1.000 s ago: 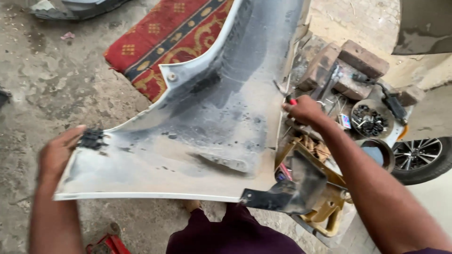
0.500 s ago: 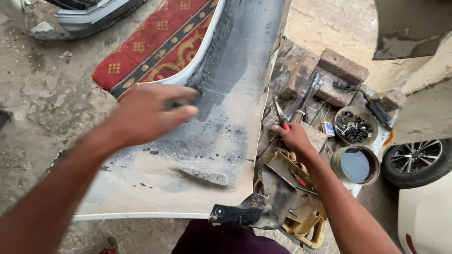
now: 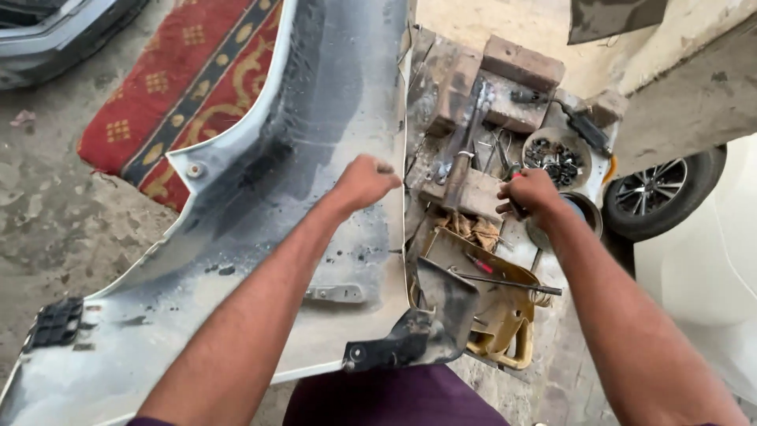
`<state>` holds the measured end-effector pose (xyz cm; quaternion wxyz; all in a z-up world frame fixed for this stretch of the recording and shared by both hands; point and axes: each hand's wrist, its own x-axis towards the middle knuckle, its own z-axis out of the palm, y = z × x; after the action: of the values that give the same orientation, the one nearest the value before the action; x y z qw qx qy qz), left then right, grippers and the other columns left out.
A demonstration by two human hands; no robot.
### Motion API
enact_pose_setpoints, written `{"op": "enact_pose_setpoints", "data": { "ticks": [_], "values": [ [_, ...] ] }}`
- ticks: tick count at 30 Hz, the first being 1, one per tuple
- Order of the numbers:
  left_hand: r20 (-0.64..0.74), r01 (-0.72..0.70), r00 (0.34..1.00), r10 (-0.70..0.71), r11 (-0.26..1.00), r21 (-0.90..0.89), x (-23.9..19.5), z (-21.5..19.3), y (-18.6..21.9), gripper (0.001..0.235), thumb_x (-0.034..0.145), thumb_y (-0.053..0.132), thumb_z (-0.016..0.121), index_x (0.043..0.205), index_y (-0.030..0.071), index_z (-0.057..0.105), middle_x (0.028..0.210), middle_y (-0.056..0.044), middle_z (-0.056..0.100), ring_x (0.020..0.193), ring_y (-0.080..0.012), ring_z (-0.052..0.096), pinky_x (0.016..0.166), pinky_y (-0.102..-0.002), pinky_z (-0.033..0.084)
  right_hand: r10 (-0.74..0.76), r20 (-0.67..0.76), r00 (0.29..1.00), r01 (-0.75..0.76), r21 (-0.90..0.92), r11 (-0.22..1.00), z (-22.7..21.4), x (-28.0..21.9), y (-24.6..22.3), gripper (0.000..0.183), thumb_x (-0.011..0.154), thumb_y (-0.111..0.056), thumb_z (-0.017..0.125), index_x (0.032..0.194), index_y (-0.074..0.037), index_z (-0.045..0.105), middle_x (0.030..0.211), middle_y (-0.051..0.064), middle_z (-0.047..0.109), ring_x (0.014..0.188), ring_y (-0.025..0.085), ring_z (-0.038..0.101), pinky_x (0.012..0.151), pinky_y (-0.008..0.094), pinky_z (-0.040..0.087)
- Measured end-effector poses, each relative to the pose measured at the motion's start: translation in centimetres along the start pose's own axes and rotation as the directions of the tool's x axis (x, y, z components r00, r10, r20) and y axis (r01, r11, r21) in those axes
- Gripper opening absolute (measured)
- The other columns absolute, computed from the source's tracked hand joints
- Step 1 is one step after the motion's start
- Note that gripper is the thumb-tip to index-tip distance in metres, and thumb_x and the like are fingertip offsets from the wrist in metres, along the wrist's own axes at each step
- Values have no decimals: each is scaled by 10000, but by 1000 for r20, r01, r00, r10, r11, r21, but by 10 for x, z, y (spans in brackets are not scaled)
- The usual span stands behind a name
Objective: The person uses pliers to bend and shape a metal wire on a car bumper. They then use a screwdriver to remove a black plastic clip from the bumper and place it on the workbench.
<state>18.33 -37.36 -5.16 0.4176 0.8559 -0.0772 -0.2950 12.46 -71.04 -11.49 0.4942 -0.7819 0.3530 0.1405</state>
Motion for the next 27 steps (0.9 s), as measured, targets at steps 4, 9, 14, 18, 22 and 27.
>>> {"op": "enact_pose_setpoints", "data": {
  "ticks": [4,9,14,18,22,27],
  "values": [
    [93,132,987,-129,991,-30,19,23,-24,627,853,356,717,1371,9,646,1360,-208,667,1313,-380,604,1077,-556,503,201,112,973,-217,165,962,-27,1,-18,502,944,2,561,1394,142,390,969,284,706,833,454,744,585,530,617],
    [65,180,983,-174,979,-99,20,26,-21,610,883,335,703,1378,-14,635,1339,-249,663,1320,-424,588,1085,-567,488,279,262,924,-326,160,932,-29,19,-33,582,973,-26,477,1511,84,284,1040,206,693,950,403,737,767,567,607],
    [28,251,968,-250,955,-155,39,40,-23,592,910,318,708,1416,26,617,1396,-214,639,1348,-389,572,1091,-540,481,385,396,834,-519,323,792,-27,63,-23,296,958,-63,545,1197,108,514,1081,253,700,1041,438,724,869,619,599],
    [2,267,962,-273,938,-220,33,43,-16,569,909,301,699,1394,11,629,1355,-219,663,1323,-395,594,1075,-519,501,374,429,822,-537,366,760,-30,77,-16,283,955,-45,545,1186,113,504,1120,248,670,1073,445,708,895,635,584],
    [15,267,963,-269,945,-188,42,48,-25,583,884,319,713,1372,7,650,1346,-206,678,1321,-386,600,1075,-526,501,343,458,820,-536,409,738,-35,96,-14,263,959,-25,526,1177,112,473,1171,254,646,1129,469,676,950,677,540],
    [27,261,965,-262,941,-215,35,44,-20,577,872,286,724,1359,-16,658,1326,-246,681,1280,-414,626,997,-491,569,358,444,822,-550,454,700,-30,111,2,218,967,-35,544,1126,104,488,1053,226,659,1000,419,729,878,611,615]
  ]
}}
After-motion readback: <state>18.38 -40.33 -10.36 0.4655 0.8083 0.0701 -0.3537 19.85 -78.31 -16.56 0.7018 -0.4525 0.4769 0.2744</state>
